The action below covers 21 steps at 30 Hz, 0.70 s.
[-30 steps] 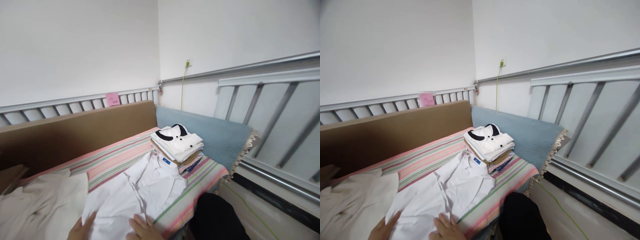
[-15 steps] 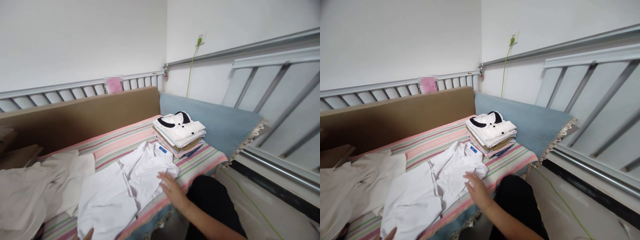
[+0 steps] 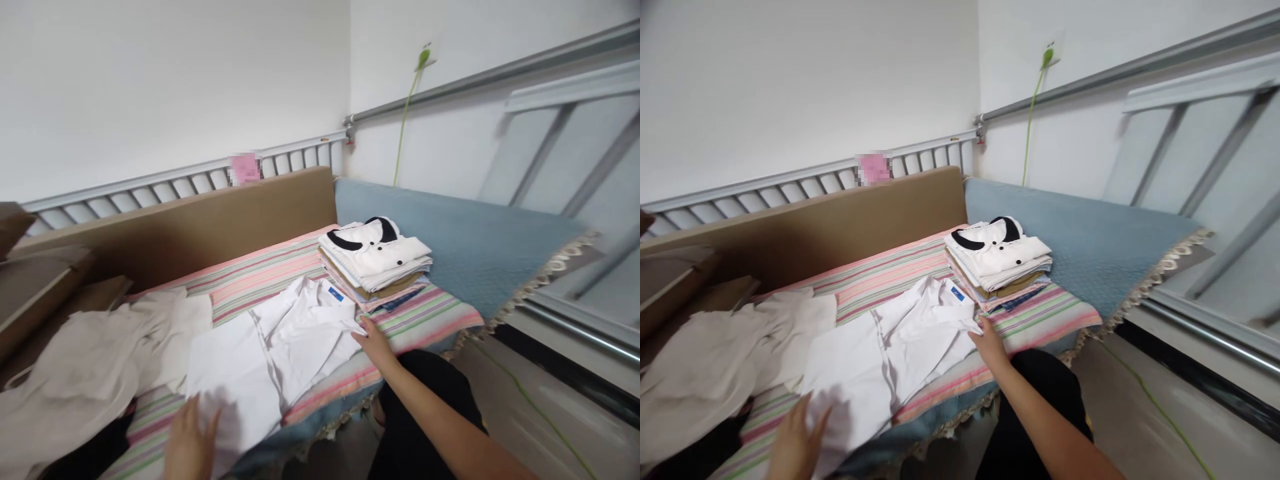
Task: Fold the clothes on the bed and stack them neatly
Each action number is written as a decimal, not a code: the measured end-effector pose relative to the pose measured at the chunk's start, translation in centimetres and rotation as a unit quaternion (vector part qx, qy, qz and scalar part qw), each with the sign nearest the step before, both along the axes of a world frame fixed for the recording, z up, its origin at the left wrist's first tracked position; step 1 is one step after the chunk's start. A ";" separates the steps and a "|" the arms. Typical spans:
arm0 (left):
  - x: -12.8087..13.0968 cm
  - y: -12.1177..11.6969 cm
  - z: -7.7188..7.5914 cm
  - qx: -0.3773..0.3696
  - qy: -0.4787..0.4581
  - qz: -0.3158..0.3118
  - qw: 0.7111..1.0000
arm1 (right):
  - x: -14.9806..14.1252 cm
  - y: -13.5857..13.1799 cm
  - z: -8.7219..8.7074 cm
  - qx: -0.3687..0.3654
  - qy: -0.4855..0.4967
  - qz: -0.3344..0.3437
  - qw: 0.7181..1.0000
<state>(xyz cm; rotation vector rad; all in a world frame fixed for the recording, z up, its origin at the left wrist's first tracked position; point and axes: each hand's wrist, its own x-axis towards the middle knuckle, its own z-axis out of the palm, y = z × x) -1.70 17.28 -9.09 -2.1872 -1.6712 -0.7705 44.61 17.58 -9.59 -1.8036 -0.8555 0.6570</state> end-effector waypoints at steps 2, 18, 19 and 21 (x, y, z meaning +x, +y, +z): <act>4.2 -0.4 -0.1 -0.016 0.045 -0.026 0.998 | 0.2 0.4 0.0 -0.015 0.016 0.010 1.000; 8.1 -6.8 0.0 -0.095 0.070 -0.149 0.982 | 0.3 -3.5 1.3 0.023 -0.064 0.019 0.997; 8.1 -7.0 -0.2 -0.092 0.053 -0.143 0.984 | -0.5 -4.1 1.7 0.061 -0.109 0.022 0.992; 8.3 -6.9 -0.5 -0.096 0.022 -0.144 0.985 | -2.8 -5.3 2.4 0.121 -0.150 0.066 0.979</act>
